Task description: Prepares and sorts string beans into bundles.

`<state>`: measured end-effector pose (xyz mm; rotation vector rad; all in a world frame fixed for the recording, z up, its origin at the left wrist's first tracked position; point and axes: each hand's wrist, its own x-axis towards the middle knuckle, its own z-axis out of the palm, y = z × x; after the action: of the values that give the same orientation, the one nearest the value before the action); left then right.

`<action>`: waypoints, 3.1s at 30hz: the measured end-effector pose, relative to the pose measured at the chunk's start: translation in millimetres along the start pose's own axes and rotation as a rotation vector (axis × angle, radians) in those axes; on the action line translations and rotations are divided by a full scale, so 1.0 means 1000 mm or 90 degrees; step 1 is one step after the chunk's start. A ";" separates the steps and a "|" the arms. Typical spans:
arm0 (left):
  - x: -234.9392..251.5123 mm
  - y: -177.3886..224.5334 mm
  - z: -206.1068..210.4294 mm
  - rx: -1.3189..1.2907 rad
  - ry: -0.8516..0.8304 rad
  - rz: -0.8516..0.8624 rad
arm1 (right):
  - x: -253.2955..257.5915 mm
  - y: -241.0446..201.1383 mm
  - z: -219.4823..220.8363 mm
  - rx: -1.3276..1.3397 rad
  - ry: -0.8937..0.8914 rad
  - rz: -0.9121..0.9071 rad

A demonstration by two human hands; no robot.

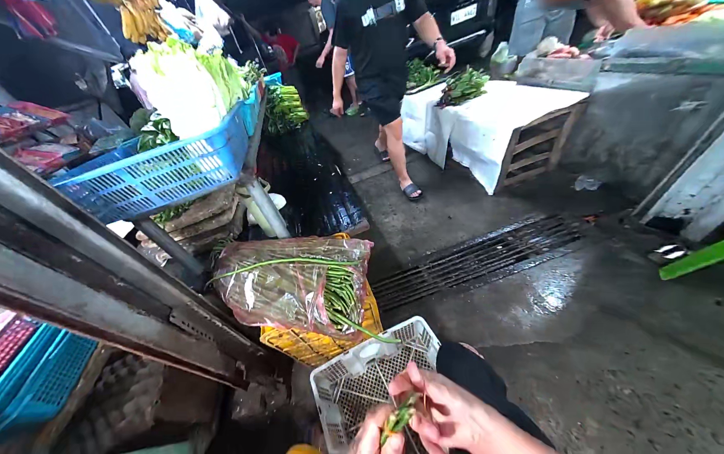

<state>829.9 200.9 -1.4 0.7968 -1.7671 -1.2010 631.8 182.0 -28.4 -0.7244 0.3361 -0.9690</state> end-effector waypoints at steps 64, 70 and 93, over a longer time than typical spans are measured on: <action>0.030 -0.270 -0.104 -0.367 0.807 -0.705 | 0.117 0.091 -0.203 -0.937 0.024 0.738; 0.033 -0.289 -0.119 -0.397 0.842 -0.724 | 0.165 0.048 -0.194 -0.908 -0.053 0.890; 0.041 -0.361 -0.105 -0.228 0.592 -0.968 | 0.146 0.090 -0.240 -0.845 0.232 0.657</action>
<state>922.2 0.4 -308.1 2.1190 0.0522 -1.4816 632.4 -6.0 -256.1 -1.3233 1.5687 0.2643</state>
